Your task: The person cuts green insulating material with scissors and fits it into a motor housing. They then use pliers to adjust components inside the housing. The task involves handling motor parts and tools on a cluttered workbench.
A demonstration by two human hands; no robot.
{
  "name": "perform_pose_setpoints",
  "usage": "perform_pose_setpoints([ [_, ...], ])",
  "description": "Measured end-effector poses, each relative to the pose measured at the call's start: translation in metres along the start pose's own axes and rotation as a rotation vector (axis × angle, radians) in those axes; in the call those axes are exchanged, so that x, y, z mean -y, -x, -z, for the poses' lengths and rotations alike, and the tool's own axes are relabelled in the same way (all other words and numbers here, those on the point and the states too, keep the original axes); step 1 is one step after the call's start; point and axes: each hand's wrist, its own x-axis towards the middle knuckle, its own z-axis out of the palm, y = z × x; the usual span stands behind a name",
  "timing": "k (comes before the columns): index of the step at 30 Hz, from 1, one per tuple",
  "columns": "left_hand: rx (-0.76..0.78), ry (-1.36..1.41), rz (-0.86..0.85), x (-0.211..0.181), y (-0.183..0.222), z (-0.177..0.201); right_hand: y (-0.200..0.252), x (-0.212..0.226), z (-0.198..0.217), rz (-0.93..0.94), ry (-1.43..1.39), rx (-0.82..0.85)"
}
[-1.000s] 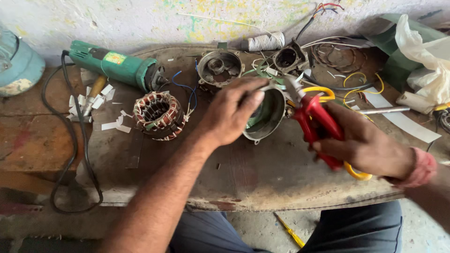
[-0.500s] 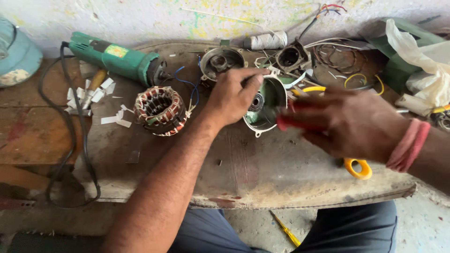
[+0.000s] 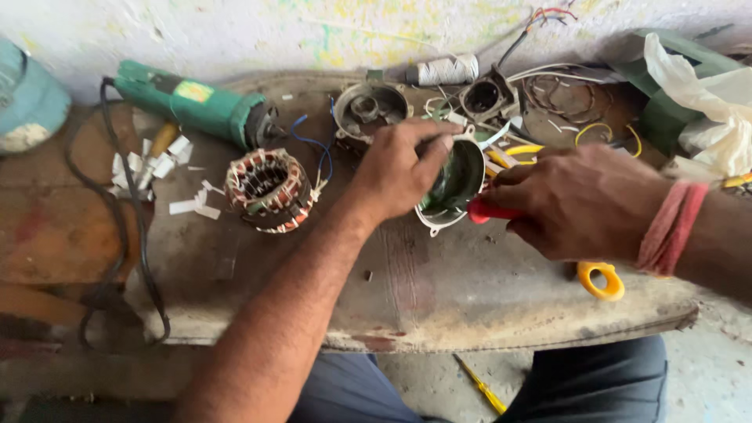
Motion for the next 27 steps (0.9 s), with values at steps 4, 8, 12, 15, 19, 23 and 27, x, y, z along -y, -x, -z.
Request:
perform_pose_setpoints([
  [4, 0.013, -0.002, 0.100, 0.004, 0.005, -0.003, 0.004, -0.011, -0.005, 0.226, -0.073, -0.431],
  [8, -0.001, -0.014, 0.059, 0.004, 0.002, 0.001, 0.008, -0.011, -0.009, 0.386, -0.011, -0.970],
  [12, 0.032, 0.028, 0.062, 0.004, 0.001, -0.001, 0.001, -0.003, -0.002, 0.071, -0.023, -0.160],
  [15, 0.005, -0.016, 0.186, 0.004, 0.002, -0.003, 0.001, -0.008, 0.002, 0.100, 0.028, -0.185],
  [19, 0.028, -0.007, 0.049, -0.002, 0.004, -0.002, 0.002, -0.012, -0.005, 0.142, 0.066, -0.353],
  [23, -0.005, -0.041, 0.016, -0.005, 0.006, -0.001, 0.000, -0.019, -0.018, 0.317, -0.010, -0.759],
  [27, -0.005, -0.022, 0.052, -0.010, 0.004, 0.002, -0.001, -0.015, -0.021, 0.223, 0.021, -0.471],
])
